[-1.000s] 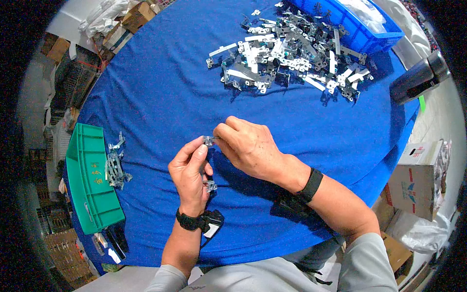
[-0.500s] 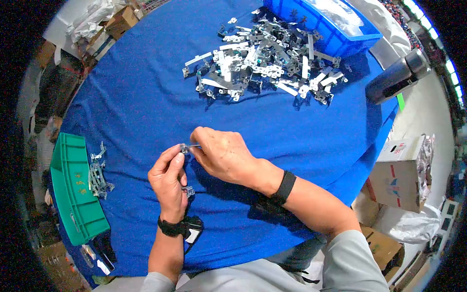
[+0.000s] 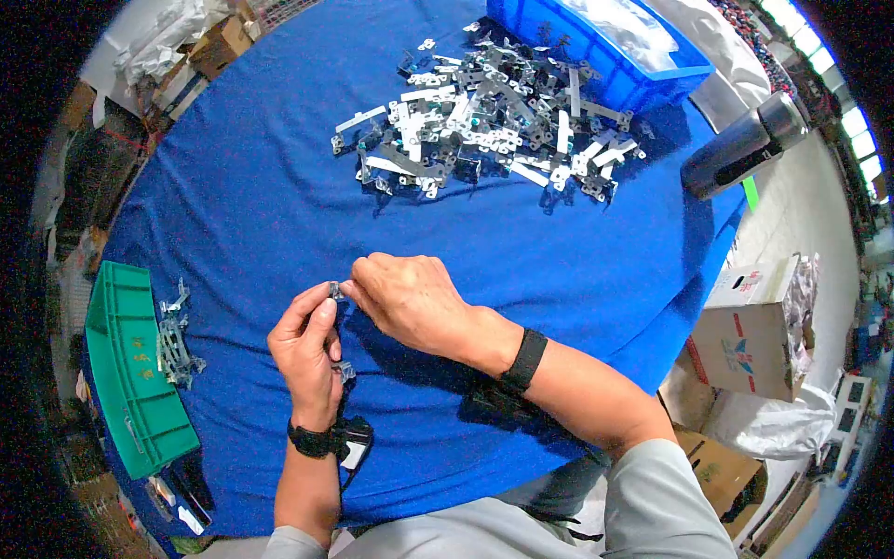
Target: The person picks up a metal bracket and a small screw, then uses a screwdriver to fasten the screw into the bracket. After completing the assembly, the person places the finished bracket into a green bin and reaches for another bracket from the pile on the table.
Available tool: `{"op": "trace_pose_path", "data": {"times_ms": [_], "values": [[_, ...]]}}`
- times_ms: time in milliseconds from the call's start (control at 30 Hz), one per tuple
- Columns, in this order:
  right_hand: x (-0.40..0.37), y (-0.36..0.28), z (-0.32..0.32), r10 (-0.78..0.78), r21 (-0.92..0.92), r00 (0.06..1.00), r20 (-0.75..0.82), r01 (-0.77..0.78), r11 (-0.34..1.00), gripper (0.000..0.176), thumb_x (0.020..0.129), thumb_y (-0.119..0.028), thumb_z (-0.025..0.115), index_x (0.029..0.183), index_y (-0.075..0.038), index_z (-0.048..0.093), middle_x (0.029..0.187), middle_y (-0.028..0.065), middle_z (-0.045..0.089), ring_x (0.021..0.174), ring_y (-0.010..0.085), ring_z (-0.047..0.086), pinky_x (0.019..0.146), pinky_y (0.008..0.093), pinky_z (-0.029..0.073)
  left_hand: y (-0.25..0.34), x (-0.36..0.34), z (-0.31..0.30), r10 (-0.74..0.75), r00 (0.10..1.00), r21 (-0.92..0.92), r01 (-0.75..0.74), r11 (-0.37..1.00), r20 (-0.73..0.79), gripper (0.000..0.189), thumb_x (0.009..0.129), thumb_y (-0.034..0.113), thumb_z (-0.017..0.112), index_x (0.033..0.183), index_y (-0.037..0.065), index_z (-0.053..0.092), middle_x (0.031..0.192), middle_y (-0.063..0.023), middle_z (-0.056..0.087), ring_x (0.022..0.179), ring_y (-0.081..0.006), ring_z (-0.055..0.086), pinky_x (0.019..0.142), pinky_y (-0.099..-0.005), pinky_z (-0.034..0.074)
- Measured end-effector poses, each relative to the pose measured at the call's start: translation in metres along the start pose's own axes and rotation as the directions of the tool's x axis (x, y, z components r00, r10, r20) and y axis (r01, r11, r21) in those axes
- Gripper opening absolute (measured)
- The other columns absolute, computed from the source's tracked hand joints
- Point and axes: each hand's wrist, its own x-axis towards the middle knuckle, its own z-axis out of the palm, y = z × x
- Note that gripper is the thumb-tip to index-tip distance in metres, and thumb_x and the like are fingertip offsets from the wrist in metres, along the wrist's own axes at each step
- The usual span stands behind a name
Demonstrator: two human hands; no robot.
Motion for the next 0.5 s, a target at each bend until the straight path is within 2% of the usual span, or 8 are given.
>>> {"op": "trace_pose_path", "data": {"times_ms": [67,133,233,300,367,400,433,500], "values": [[0.0001,-0.001,-0.0005,0.013,-0.045,1.0,0.028,-0.012,0.999,0.019,0.093,-0.019,0.063,0.087,-0.005,0.051,0.068,0.0139,0.057,0.064,0.0377,0.061,0.052,0.0477,0.046,0.0007,-0.0001,0.0009,0.003,1.0,0.001,-0.003,1.0,-0.004,0.018,0.09,-0.003,0.065,0.107,-0.003,0.07,0.107,-0.0095,0.07,0.055,-0.0025,0.052,0.043,-0.0171,0.04],[0.0012,-0.0056,-0.0007,0.05,0.138,0.998,-0.043,-0.044,0.99,0.02,0.093,-0.02,0.063,0.087,-0.005,0.052,0.069,0.0141,0.058,0.064,0.0374,0.061,0.052,0.0472,0.046,0.0021,-0.0001,0.0021,0.006,1.0,0.005,-0.006,1.0,-0.008,0.018,0.09,-0.003,0.065,0.107,-0.003,0.07,0.106,-0.0097,0.07,0.055,-0.0026,0.052,0.043,-0.0171,0.04],[0.0007,-0.0011,0.0002,0.002,0.079,1.0,-0.027,0.001,0.997,0.02,0.093,-0.02,0.064,0.087,-0.005,0.051,0.07,0.0143,0.058,0.065,0.0373,0.061,0.052,0.0474,0.046,0.0036,-0.0003,0.0039,-0.002,1.0,0.011,0.002,1.0,-0.019,0.018,0.09,-0.003,0.065,0.107,-0.004,0.07,0.106,-0.0106,0.07,0.055,-0.0026,0.051,0.043,-0.0171,0.04],[-0.001,0.0013,0.0004,0.007,0.015,1.0,0.01,-0.007,1.0,0.02,0.093,-0.02,0.064,0.089,-0.005,0.052,0.07,0.0144,0.059,0.065,0.0374,0.062,0.052,0.0474,0.046,0.0037,0.0002,0.0062,0.023,1.0,0.042,-0.022,0.999,-0.021,0.02,0.091,0.003,0.066,0.11,-0.002,0.071,0.093,-0.0055,0.072,0.05,-0.0017,0.046,0.041,-0.0177,0.035],[-0.0011,0.0003,0.0001,0.015,-0.048,0.999,0.046,-0.013,0.999,0.019,0.092,-0.02,0.064,0.09,-0.005,0.052,0.071,0.0146,0.059,0.066,0.0374,0.062,0.053,0.0475,0.046,0.0034,0.0006,0.0033,0.005,1.0,0.024,-0.005,1.0,-0.01,0.019,0.091,0.0,0.066,0.109,-0.003,0.07,0.1,-0.0086,0.071,0.052,-0.0021,0.049,0.042,-0.0174,0.038],[-0.0005,-0.0026,-0.0005,0.024,0.021,1.0,0.003,-0.024,0.999,0.02,0.092,-0.02,0.064,0.089,-0.005,0.052,0.071,0.0146,0.059,0.066,0.0373,0.062,0.053,0.0476,0.046,0.0034,0.0005,0.0019,-0.011,1.0,0.007,0.011,1.0,0.001,0.019,0.091,-0.002,0.065,0.109,-0.004,0.069,0.107,-0.0118,0.071,0.055,-0.0026,0.051,0.044,-0.017,0.04],[-0.0001,-0.0042,-0.0008,0.036,0.09,0.999,-0.04,-0.032,0.995,0.02,0.093,-0.021,0.064,0.088,-0.006,0.052,0.071,0.0145,0.059,0.066,0.0372,0.062,0.053,0.0477,0.046,0.0034,0.0004,0.0017,-0.011,1.0,0.007,0.011,1.0,0.001,0.019,0.091,-0.002,0.065,0.109,-0.004,0.069,0.107,-0.0118,0.071,0.055,-0.0026,0.051,0.044,-0.017,0.04],[-0.0004,-0.0018,0.0006,0.035,0.093,0.999,-0.024,-0.033,0.995,0.021,0.093,-0.021,0.064,0.088,-0.005,0.052,0.071,0.0147,0.06,0.066,0.0371,0.062,0.052,0.0475,0.046,0.0035,0.0003,0.0017,-0.015,1.0,0.007,0.015,1.0,0.0,0.019,0.091,-0.002,0.065,0.109,-0.004,0.07,0.107,-0.0117,0.071,0.055,-0.0027,0.052,0.044,-0.017,0.04]]}}
